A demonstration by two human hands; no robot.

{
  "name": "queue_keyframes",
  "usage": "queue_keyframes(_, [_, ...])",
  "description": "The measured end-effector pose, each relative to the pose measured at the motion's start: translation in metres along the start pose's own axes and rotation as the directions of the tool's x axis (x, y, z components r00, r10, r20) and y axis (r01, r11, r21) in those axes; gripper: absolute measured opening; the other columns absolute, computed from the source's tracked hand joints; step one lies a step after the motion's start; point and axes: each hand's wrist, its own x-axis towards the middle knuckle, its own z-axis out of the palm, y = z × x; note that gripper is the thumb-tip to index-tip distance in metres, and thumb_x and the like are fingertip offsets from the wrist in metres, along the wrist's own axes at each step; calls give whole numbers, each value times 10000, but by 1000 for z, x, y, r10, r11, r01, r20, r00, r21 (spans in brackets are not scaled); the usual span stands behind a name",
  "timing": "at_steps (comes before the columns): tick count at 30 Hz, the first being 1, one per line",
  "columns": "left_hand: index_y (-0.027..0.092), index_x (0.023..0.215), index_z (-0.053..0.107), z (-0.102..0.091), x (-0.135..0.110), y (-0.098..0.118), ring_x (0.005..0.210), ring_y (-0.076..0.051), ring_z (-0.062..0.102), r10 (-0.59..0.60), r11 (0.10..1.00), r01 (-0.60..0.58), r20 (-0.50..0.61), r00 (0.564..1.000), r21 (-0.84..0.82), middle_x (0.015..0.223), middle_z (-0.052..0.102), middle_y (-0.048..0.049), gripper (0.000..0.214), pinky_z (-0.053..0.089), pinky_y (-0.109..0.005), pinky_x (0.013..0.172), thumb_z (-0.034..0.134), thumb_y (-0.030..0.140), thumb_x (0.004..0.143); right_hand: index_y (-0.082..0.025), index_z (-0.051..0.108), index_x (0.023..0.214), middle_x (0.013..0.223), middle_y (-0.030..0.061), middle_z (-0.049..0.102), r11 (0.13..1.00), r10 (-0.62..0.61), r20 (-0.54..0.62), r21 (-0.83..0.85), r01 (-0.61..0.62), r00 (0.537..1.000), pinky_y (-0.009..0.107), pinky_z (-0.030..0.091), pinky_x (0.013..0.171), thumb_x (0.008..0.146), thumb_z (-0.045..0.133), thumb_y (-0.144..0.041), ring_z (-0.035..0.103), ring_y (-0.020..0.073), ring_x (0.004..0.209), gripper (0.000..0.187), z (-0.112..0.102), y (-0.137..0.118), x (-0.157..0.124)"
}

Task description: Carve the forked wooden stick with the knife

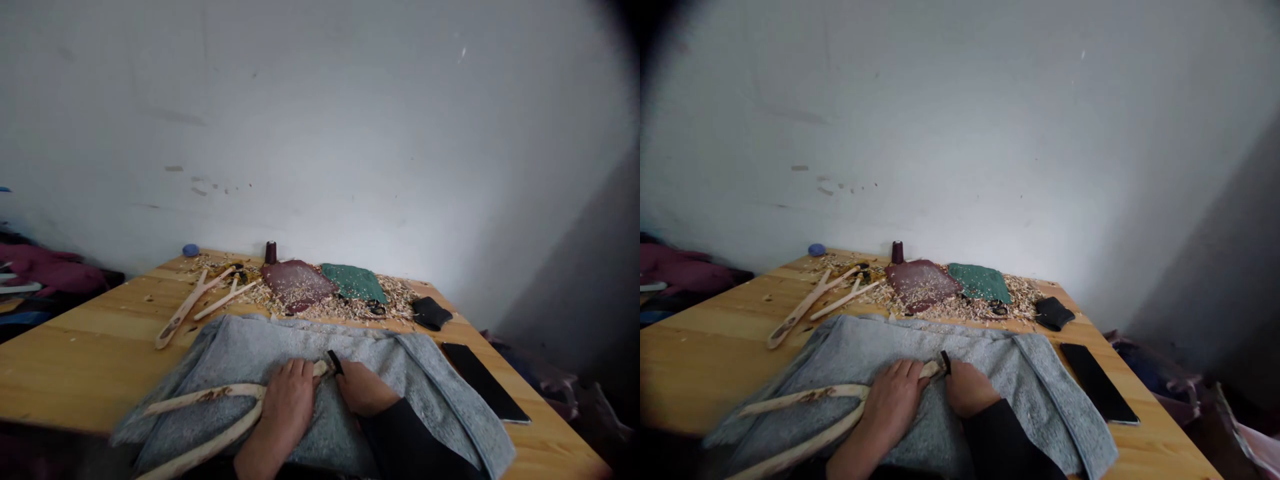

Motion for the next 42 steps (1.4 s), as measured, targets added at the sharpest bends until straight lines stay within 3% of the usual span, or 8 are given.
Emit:
queue_keyframes(7, [204, 938, 634, 2, -1, -2, 932, -258, 591, -2, 1000, 1, -54, 999, -16, 931, 662, -59, 176, 418, -386, 794, 466, 251, 917, -139, 634, 1065, 1030, 169, 713, 1000, 18, -22, 15, -17, 1000, 384, 479, 796, 900, 379, -229, 670, 305, 969, 317, 7, 2, -9])
queue_keyframes(12, [206, 999, 613, 0, -2, -2, 970, -252, 563, -41, 999, 39, -97, 994, -30, 981, 635, -57, 235, 395, -385, 832, 465, 134, 832, -148, 628, 1050, 1009, 163, 718, 999, 33, -37, 15, -32, 999, 385, 491, 785, 906, 375, -236, 679, 304, 946, 304, 6, -1, -10])
queue_keyframes(27, [151, 1129, 634, 3, 2, 1, 1003, -281, 603, -53, 992, 53, -5, 999, 116, 1066, 673, -126, 337, 430, -441, 855, 385, 91, 911, -149, 628, 1043, 996, 157, 724, 999, 47, -26, 9, -46, 999, 363, 485, 781, 888, 397, -246, 680, 296, 944, 295, 2, -3, -13])
queue_keyframes(42, [146, 1014, 646, -12, 19, -11, 853, -234, 648, 22, 995, -31, 94, 995, 93, 942, 677, -111, 355, 463, -331, 706, 323, 58, 895, -161, 616, 1072, 1022, 143, 721, 999, 41, -21, -8, -42, 999, 377, 487, 798, 905, 373, -254, 672, 292, 974, 309, 7, -1, -11])
